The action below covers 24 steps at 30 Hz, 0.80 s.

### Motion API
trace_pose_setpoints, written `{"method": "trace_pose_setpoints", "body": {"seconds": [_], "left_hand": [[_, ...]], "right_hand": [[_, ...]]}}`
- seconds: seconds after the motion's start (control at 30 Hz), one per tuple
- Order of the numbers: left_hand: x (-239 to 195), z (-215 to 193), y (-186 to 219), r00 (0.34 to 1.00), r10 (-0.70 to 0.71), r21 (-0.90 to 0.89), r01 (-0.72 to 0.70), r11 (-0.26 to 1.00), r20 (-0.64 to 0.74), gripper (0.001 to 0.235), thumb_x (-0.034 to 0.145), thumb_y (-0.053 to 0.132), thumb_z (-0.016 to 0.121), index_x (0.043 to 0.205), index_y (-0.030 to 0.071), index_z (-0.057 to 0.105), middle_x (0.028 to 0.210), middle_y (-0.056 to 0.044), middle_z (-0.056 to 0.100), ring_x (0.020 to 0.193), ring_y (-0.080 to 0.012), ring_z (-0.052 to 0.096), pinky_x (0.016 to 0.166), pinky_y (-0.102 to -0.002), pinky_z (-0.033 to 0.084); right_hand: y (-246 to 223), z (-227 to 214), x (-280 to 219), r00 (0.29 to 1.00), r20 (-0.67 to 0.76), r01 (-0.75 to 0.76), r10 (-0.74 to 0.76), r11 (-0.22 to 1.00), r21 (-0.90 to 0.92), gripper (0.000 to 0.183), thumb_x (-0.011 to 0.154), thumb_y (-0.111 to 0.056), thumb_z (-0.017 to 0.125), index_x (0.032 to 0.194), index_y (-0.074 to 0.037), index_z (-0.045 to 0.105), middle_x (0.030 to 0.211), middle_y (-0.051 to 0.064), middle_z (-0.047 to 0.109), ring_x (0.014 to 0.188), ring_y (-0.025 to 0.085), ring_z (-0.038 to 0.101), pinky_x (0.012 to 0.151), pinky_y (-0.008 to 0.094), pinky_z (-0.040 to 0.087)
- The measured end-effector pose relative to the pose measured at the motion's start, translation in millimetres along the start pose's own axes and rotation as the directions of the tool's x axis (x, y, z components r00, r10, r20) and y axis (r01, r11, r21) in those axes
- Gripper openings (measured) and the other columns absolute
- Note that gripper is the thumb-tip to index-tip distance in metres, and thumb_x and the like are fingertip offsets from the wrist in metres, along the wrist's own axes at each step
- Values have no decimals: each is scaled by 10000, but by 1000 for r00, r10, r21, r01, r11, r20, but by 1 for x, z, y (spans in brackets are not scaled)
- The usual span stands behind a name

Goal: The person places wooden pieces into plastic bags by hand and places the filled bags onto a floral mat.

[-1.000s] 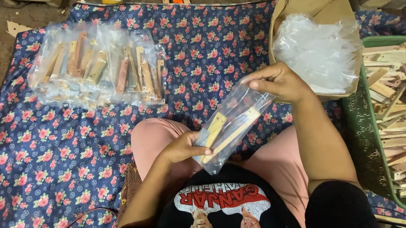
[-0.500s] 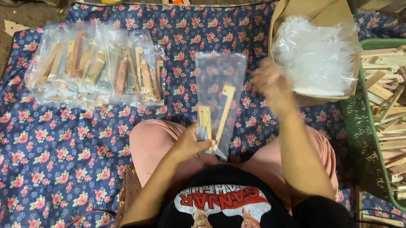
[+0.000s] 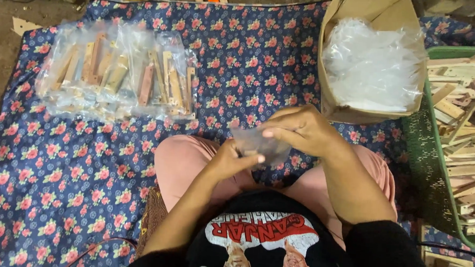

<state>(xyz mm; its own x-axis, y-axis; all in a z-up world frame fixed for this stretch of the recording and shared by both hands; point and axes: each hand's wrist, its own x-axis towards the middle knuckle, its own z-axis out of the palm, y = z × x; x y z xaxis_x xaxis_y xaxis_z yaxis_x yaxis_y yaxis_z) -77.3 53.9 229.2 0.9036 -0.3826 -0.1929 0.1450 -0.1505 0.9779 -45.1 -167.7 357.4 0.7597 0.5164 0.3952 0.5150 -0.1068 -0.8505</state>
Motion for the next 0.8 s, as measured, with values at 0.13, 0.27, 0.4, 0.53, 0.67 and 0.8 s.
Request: {"method": "trace_pose_setpoints", "body": {"seconds": [0.13, 0.27, 0.4, 0.53, 0.67, 0.8], "left_hand": [[11, 6, 9, 998, -27, 45, 30, 999, -61, 261, 788, 317, 883, 857, 78, 804, 712, -70, 756, 709, -113, 682, 638, -306, 558], [31, 7, -10, 923, 74, -255, -180, 950, -376, 81, 867, 197, 826, 885, 123, 799, 589, -93, 710, 522, -130, 661, 470, -233, 515], [37, -11, -17, 829, -35, -531, -325, 782, -559, 154, 944, 195, 759, 1064, 98, 751, 694, 12, 643, 611, -148, 730, 561, -260, 606], [53, -20, -81, 835, -76, -581, -310, 753, -545, 182, 1042, 246, 637, 1059, 100, 744, 745, -40, 681, 678, -193, 738, 643, -320, 645], [29, -24, -26, 787, 33, -521, -439, 732, -616, 200, 1038, 211, 634, 1106, 67, 755, 930, -112, 781, 859, -193, 753, 781, -372, 641], [6, -36, 0, 788, 252, -168, -407, 898, -562, 132, 931, 126, 771, 1054, 92, 806, 876, -96, 777, 833, -130, 684, 766, -333, 624]], "right_hand": [[13, -9, 4, 989, -65, 125, -135, 981, -146, 124, 914, -100, 750, 1016, -90, 820, 859, 131, 776, 735, 260, 742, 710, 373, 608], [44, 1, -1, 951, -308, 43, -14, 995, 86, 659, 776, -201, 891, 1339, -49, 583, 1140, 120, 646, 1005, 199, 607, 844, 338, 548], [97, 46, -32, 932, -210, -273, 295, 953, 127, 180, 862, -75, 803, 1030, -13, 788, 902, 133, 789, 856, 137, 641, 747, 350, 545], [128, 79, -44, 919, -175, -313, 352, 925, 216, 139, 802, 5, 824, 936, 2, 790, 855, 121, 773, 826, 150, 664, 769, 324, 542], [148, 61, -37, 929, -266, -217, 259, 960, 179, 93, 876, -33, 785, 956, -45, 739, 801, 65, 737, 773, 119, 652, 724, 280, 532], [63, 50, 6, 974, -168, -127, 151, 981, 145, 379, 709, -59, 942, 1005, -47, 706, 888, 56, 726, 852, 149, 662, 812, 309, 543]]}}
